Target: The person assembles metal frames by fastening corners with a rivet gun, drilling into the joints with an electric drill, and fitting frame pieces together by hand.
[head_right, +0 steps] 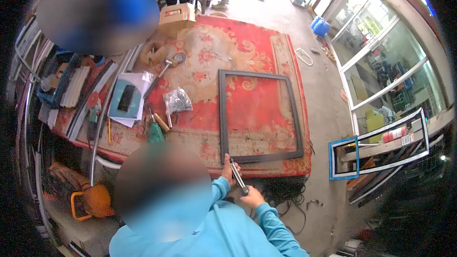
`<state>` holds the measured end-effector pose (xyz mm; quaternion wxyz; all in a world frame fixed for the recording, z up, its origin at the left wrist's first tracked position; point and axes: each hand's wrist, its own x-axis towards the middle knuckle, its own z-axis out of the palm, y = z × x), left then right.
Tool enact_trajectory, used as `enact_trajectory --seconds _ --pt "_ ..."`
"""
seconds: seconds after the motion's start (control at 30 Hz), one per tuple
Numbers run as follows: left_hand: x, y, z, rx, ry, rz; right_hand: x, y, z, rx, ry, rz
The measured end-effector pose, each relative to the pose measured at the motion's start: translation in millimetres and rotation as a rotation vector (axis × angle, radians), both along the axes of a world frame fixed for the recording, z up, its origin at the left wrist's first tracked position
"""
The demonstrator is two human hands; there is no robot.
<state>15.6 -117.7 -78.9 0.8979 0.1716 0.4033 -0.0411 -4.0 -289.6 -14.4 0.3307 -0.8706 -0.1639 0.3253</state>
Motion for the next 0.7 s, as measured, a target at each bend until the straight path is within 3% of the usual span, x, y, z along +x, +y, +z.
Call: enact_trajectory --seconds 0.03,0.07,0.17,0.23,0.37,0.43,0.47,0.53,0.57,0.6,0.67,0.7 --pt "-1.3 1.2 -3.3 0.022 -0.007 -0.048 -0.9 -9.4 -28.7 0.134 0.238 -0.051" --pt "-2.7 2.4 -6.0 0.041 -0.009 -0.098 -6.3 1.9 -9.9 0.044 0.442 -0.133" --pt "-6.8 3.2 -4.1 0.063 -0.016 -0.108 -18.9 19.7 -2.2 0.002 0.349 -0.114" --pt "-7.0 2.8 -4.2 0.085 -0.007 -0.119 -25.6 22.6 -13.8 -0.145 0.086 -0.166" --pt "-7.8 -1.6 -5.7 0.139 -0.004 -0.096 -22.4 20.7 -5.7 -0.188 0.011 -0.124" --pt "-7.3 -2.7 -10.9 0.117 -0.008 -0.09 -8.6 32.2 46.8 -0.421 -0.037 0.176" --pt "-5.9 -3.3 -16.1 0.108 -0.012 -0.088 1.6 31.2 64.9 -0.336 0.122 0.12" --pt "-3.4 -2.1 -12.4 0.059 -0.015 -0.038 16.2 25.0 76.5 0.041 0.564 -0.22" --pt "-2.5 -2.0 -10.5 0.04 -0.015 -0.036 17.7 22.3 76.9 0.016 0.419 -0.12" --pt "-3.2 -0.4 -4.0 0.022 -0.015 -0.037 13.8 15.3 54.3 0.019 0.42 -0.121" --pt "-0.6 0.6 -8.2 0.008 -0.037 -0.051 0.0 -6.7 -24.1 -0.142 0.132 -0.018" --pt "-1.4 -1.1 -18.0 0.074 -0.03 -0.078 -5.7 -10.3 -38.7 0.067 0.343 -0.115"
